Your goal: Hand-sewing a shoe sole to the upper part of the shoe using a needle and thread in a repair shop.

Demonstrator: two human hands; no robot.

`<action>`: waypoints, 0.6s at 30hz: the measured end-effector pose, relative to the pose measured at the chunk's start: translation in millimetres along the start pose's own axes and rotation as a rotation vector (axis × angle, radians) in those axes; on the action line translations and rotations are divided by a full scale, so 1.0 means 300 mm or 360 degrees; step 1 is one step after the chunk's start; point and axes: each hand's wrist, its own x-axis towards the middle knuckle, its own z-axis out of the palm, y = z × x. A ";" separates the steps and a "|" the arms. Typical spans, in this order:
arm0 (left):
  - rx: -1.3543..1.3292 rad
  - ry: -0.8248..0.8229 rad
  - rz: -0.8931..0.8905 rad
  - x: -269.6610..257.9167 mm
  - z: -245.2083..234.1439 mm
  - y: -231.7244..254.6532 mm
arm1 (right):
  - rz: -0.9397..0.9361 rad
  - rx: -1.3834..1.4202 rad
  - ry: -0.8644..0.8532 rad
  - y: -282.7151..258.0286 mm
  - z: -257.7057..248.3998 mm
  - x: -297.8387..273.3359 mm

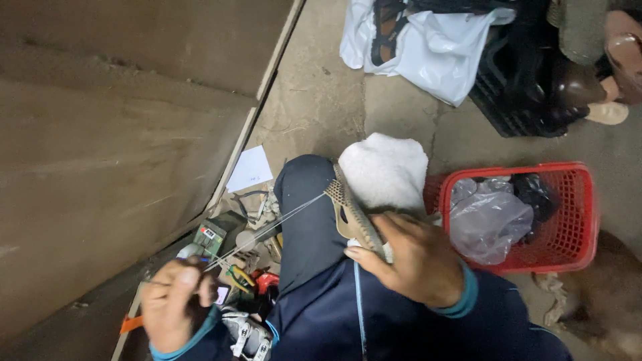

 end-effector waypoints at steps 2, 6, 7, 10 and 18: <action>-0.0058 0.0161 0.0054 -0.001 -0.008 0.025 | -0.0055 -0.0160 -0.0168 0.267 0.062 -0.127; -0.0093 0.0536 -0.0050 0.002 -0.076 -0.004 | 0.0881 -0.0268 0.0298 0.582 -0.150 -0.271; -0.0098 0.0534 -0.0057 0.021 -0.074 -0.018 | 0.0886 -0.0275 0.0294 0.602 -0.152 -0.283; 0.0485 0.0805 -0.0011 0.083 -0.085 -0.099 | 0.0833 0.0130 0.0606 0.575 -0.152 -0.267; 0.1138 -0.0076 0.0551 0.153 0.330 -0.212 | -0.0145 -0.0061 0.0428 0.263 0.152 0.010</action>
